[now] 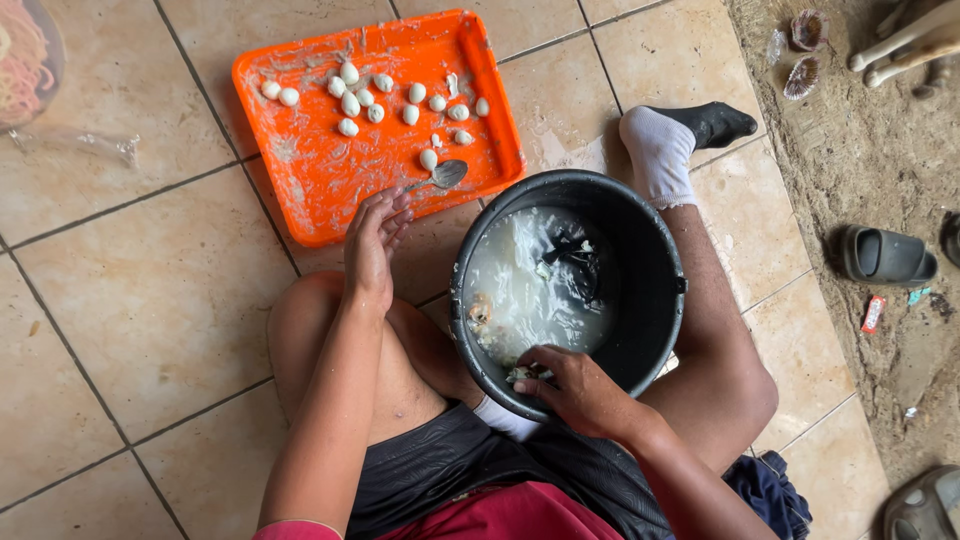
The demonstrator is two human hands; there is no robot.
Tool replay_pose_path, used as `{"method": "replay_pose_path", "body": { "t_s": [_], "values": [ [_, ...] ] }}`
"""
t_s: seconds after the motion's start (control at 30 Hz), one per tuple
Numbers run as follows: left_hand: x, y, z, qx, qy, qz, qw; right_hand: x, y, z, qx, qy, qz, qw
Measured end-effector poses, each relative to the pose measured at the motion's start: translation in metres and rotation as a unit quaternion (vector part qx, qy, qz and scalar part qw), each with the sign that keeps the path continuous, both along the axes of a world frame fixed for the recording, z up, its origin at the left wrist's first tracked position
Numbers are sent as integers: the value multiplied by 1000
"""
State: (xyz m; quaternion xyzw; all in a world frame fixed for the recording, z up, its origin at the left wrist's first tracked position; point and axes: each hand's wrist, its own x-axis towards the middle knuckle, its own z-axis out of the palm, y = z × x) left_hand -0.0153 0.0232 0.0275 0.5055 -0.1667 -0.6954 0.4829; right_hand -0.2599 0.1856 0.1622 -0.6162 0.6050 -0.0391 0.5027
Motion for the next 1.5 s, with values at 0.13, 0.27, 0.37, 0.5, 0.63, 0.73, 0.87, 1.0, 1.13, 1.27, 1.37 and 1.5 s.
{"method": "replay_pose_path", "body": {
  "t_s": [0.13,0.27,0.37,0.5,0.63,0.73,0.87,1.0,1.13,1.27,1.37,1.5],
  "values": [
    [1,1,-2,-3,-23,-15,1000,-2,5,13,-8,-38,27,999],
    [2,2,-7,-10,-51,-30,998,-7,7,23,-30,-121,24,992],
    [-1,3,-6,-22,-68,-45,996,-10,7,25,55,-62,11,997],
    [-8,4,20,-86,-109,-40,989,-12,10,20,-5,-84,4,996],
    [-28,34,74,-308,-231,-2,923,-14,20,10,-63,-48,-56,995],
    [-67,86,112,-352,-112,-75,926,-17,23,-1,-167,-48,-171,970],
    [-110,120,133,-314,-184,-242,899,-26,15,-9,-350,-10,-286,892],
    [-130,128,128,-176,-90,-289,937,-30,19,-5,-418,-19,-293,860],
    [-133,134,116,-178,-50,-277,943,-29,20,3,-454,-16,-272,848],
    [-133,137,106,-194,-31,-229,953,-28,21,11,-440,-43,-267,856],
    [-132,139,102,-205,-30,-217,954,-25,23,14,-466,-30,-282,838],
    [-131,143,100,-195,-36,-220,955,-26,26,13,-493,13,-266,828]
  ]
}}
